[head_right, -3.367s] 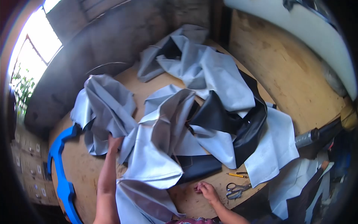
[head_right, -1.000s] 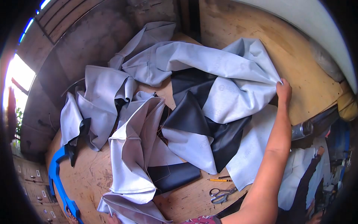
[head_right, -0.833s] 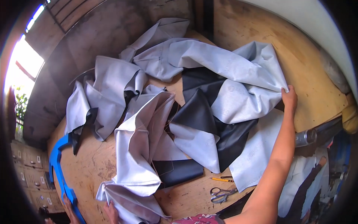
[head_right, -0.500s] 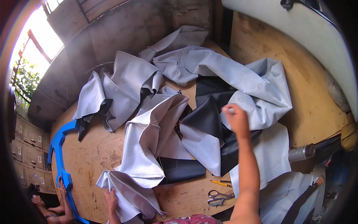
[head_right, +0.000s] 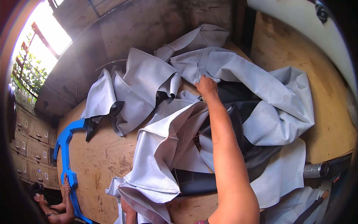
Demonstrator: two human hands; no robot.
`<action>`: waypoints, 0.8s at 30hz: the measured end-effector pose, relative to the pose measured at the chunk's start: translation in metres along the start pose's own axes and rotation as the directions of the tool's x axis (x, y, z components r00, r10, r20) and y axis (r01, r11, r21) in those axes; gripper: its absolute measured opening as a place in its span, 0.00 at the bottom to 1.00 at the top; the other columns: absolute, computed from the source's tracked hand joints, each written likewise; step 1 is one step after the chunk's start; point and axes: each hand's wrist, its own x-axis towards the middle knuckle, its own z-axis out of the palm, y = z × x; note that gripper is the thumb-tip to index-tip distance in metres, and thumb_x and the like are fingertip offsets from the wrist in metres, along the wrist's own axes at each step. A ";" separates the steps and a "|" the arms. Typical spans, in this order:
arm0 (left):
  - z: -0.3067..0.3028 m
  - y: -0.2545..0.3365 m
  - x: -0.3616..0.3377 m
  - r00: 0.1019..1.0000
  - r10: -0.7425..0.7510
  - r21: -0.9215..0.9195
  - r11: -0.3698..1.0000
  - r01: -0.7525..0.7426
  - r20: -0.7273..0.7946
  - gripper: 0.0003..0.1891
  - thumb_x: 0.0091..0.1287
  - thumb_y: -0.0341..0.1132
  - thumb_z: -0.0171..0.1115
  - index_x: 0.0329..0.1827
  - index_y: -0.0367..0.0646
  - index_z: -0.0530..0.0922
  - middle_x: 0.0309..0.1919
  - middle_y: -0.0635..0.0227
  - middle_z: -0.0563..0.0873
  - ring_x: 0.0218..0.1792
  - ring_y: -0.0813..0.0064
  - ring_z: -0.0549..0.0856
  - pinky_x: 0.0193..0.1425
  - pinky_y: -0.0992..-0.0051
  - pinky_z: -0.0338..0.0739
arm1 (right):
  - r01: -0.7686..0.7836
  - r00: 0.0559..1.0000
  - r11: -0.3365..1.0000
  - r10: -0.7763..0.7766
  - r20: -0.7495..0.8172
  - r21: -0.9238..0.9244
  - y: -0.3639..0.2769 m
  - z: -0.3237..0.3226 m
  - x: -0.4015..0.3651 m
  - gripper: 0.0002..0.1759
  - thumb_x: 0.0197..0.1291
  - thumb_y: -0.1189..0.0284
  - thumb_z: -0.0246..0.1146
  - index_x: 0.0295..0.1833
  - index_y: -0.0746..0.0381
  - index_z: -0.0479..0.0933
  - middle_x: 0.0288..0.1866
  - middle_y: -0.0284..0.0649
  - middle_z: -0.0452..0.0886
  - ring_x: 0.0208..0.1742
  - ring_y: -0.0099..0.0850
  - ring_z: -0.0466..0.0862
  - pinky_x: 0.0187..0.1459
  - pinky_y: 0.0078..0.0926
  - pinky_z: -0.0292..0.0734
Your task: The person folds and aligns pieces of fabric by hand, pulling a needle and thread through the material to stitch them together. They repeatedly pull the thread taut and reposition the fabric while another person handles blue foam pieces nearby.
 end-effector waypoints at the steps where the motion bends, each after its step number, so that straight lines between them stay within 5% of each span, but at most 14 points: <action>1: 0.008 -0.004 0.002 0.996 0.074 0.017 0.997 -0.073 -0.051 0.31 0.61 0.51 0.66 0.64 0.45 0.74 0.45 0.53 0.83 0.47 0.49 0.83 0.50 0.53 0.76 | -0.001 1.000 1.000 0.001 0.003 0.003 -0.002 0.009 0.005 0.24 0.57 0.53 0.68 0.50 0.61 0.78 0.42 0.51 0.86 0.51 0.49 0.85 0.50 0.45 0.80; 6: 0.050 -0.067 0.014 1.000 -0.016 0.075 0.997 0.015 0.018 0.33 0.60 0.52 0.68 0.67 0.47 0.71 0.47 0.55 0.82 0.49 0.49 0.83 0.53 0.53 0.75 | 0.100 0.990 0.988 -0.087 0.111 -0.119 0.026 0.043 0.021 0.17 0.65 0.61 0.59 0.50 0.62 0.76 0.42 0.54 0.85 0.49 0.50 0.86 0.50 0.48 0.80; 11: 0.044 -0.054 0.013 0.998 -0.058 0.036 0.998 0.058 -0.012 0.35 0.60 0.50 0.67 0.68 0.46 0.70 0.50 0.53 0.83 0.51 0.46 0.83 0.54 0.53 0.75 | -0.147 0.983 0.980 0.130 -0.132 -0.131 0.089 0.000 0.037 0.16 0.68 0.66 0.48 0.53 0.60 0.77 0.42 0.58 0.85 0.47 0.58 0.84 0.50 0.56 0.78; 13: 0.039 -0.047 0.005 0.977 0.156 0.079 0.986 -0.146 -0.148 0.34 0.61 0.49 0.66 0.69 0.47 0.69 0.49 0.53 0.83 0.50 0.46 0.83 0.53 0.52 0.76 | -0.213 0.966 0.963 0.182 -0.184 -0.164 0.109 -0.019 0.039 0.13 0.68 0.68 0.52 0.52 0.61 0.77 0.44 0.54 0.85 0.49 0.53 0.85 0.48 0.53 0.81; 14: 0.034 -0.047 0.006 0.998 0.036 0.084 0.996 -0.032 -0.047 0.34 0.60 0.49 0.66 0.70 0.48 0.69 0.49 0.53 0.83 0.51 0.46 0.82 0.52 0.52 0.76 | -0.097 0.956 0.988 0.060 -0.288 -0.118 0.112 -0.027 0.031 0.17 0.65 0.60 0.61 0.55 0.58 0.77 0.34 0.49 0.85 0.37 0.45 0.87 0.39 0.44 0.81; 15: 0.032 -0.044 0.010 0.996 -0.083 0.086 0.993 0.079 0.043 0.34 0.60 0.48 0.66 0.70 0.49 0.69 0.49 0.53 0.82 0.52 0.47 0.82 0.51 0.52 0.76 | -0.090 0.960 0.988 0.052 -0.276 -0.127 0.102 -0.043 0.015 0.17 0.65 0.60 0.61 0.55 0.58 0.77 0.34 0.49 0.85 0.37 0.45 0.87 0.39 0.44 0.81; 17: 0.019 -0.016 0.007 1.000 0.030 0.139 0.990 -0.029 -0.006 0.33 0.59 0.46 0.68 0.69 0.49 0.71 0.45 0.52 0.82 0.48 0.48 0.83 0.50 0.52 0.76 | 0.234 0.970 0.916 -0.196 -0.146 0.326 0.067 -0.078 -0.029 0.27 0.58 0.52 0.70 0.58 0.56 0.77 0.24 0.43 0.80 0.24 0.34 0.80 0.30 0.34 0.74; 19: 0.001 0.011 0.010 0.975 0.222 -0.023 0.975 -0.223 -0.027 0.32 0.58 0.47 0.67 0.66 0.47 0.73 0.46 0.48 0.84 0.49 0.47 0.84 0.51 0.53 0.77 | 0.335 0.911 0.802 -0.409 0.046 0.495 0.033 -0.095 -0.084 0.32 0.54 0.48 0.72 0.59 0.56 0.77 0.18 0.40 0.72 0.19 0.26 0.69 0.26 0.28 0.68; 20: 0.001 0.007 0.017 0.934 0.357 -0.033 0.934 -0.357 0.002 0.31 0.58 0.48 0.66 0.64 0.46 0.75 0.48 0.47 0.85 0.49 0.47 0.84 0.51 0.53 0.77 | 0.336 0.897 0.787 -0.435 0.078 0.517 0.018 -0.097 -0.105 0.32 0.54 0.48 0.72 0.59 0.56 0.77 0.18 0.40 0.72 0.19 0.26 0.69 0.26 0.28 0.68; 22: -0.013 0.023 0.013 0.981 0.175 -0.050 0.984 -0.171 0.084 0.29 0.60 0.49 0.64 0.62 0.41 0.75 0.47 0.46 0.85 0.50 0.43 0.82 0.53 0.52 0.75 | 0.254 0.805 0.803 -0.485 0.343 0.539 -0.014 -0.092 -0.136 0.19 0.62 0.60 0.68 0.54 0.58 0.79 0.20 0.46 0.73 0.21 0.33 0.74 0.29 0.29 0.70; 23: 0.004 -0.004 0.015 0.995 0.059 0.091 0.994 -0.066 0.075 0.28 0.61 0.51 0.64 0.58 0.40 0.75 0.47 0.45 0.84 0.50 0.43 0.82 0.52 0.50 0.74 | 0.269 0.776 0.780 -0.523 0.353 0.566 -0.021 -0.075 -0.144 0.19 0.62 0.60 0.68 0.54 0.58 0.79 0.20 0.46 0.73 0.21 0.33 0.74 0.29 0.29 0.70; 24: 0.018 -0.025 0.016 0.981 0.187 0.076 0.980 -0.184 -0.043 0.24 0.64 0.49 0.62 0.52 0.38 0.77 0.45 0.44 0.85 0.49 0.42 0.82 0.51 0.49 0.73 | 0.379 0.788 0.715 -0.582 0.200 0.588 -0.021 -0.049 -0.142 0.16 0.61 0.63 0.67 0.52 0.58 0.79 0.24 0.50 0.77 0.27 0.42 0.79 0.32 0.35 0.73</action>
